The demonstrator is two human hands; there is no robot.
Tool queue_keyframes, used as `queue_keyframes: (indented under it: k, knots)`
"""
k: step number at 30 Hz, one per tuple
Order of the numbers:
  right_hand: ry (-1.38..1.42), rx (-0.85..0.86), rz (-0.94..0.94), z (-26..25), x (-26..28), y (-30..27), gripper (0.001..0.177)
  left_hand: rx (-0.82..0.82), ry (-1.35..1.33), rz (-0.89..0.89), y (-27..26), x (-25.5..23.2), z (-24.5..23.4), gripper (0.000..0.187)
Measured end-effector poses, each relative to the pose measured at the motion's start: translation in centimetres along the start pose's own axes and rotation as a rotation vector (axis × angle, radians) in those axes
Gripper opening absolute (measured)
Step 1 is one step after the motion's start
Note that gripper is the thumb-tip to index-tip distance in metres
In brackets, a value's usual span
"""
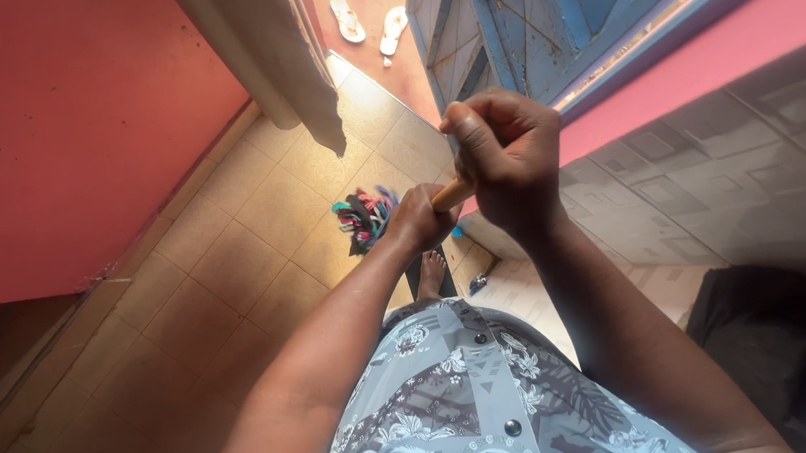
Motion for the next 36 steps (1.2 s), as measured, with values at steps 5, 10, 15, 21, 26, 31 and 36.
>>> queue_keyframes:
  k: [5, 10, 15, 21, 26, 31, 36]
  knots:
    - [0.194, 0.069, 0.041, -0.1, -3.9, -0.3, 0.021, -0.047, 0.23, -0.092, -1.7, 3.9, -1.2, 0.02]
    - [0.223, 0.12, 0.124, 0.4, -6.5, -0.9, 0.024, -0.079, 0.331, -0.155, -3.8, 7.0, -2.9, 0.019]
    - [0.364, 0.027, 0.176, -0.4, -5.3, -0.2, 0.024, -0.019, 0.397, -0.193, -3.8, 5.1, -5.4, 0.015]
    - [0.314, 0.037, 0.07, -0.3, -2.6, 0.4, 0.025, -0.066, 0.413, -0.004, -1.0, 4.3, -6.0, 0.012]
    - [0.296, -0.003, 0.061, -0.8, -0.7, 0.0, 0.027, -0.045, 0.315, 0.078, 1.7, 3.0, -4.7, 0.011]
    - [0.235, -0.037, -0.002, -2.0, 1.2, 0.1, 0.024, -0.029, 0.182, 0.18, 4.7, 0.4, -2.7, 0.01]
    - [0.11, -0.058, -0.121, -3.6, 2.9, 0.6, 0.022, 0.03, 0.053, 0.302, 7.5, -2.5, -1.0, 0.012]
Point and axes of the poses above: each hand's wrist, its own y-axis towards the middle knuckle, its own z-axis out of the palm, x = y × z, the point moved 4 cm from there along y, towards the middle knuckle, and after that the axes turned 8 degrees about z, right-handed, at the moved point
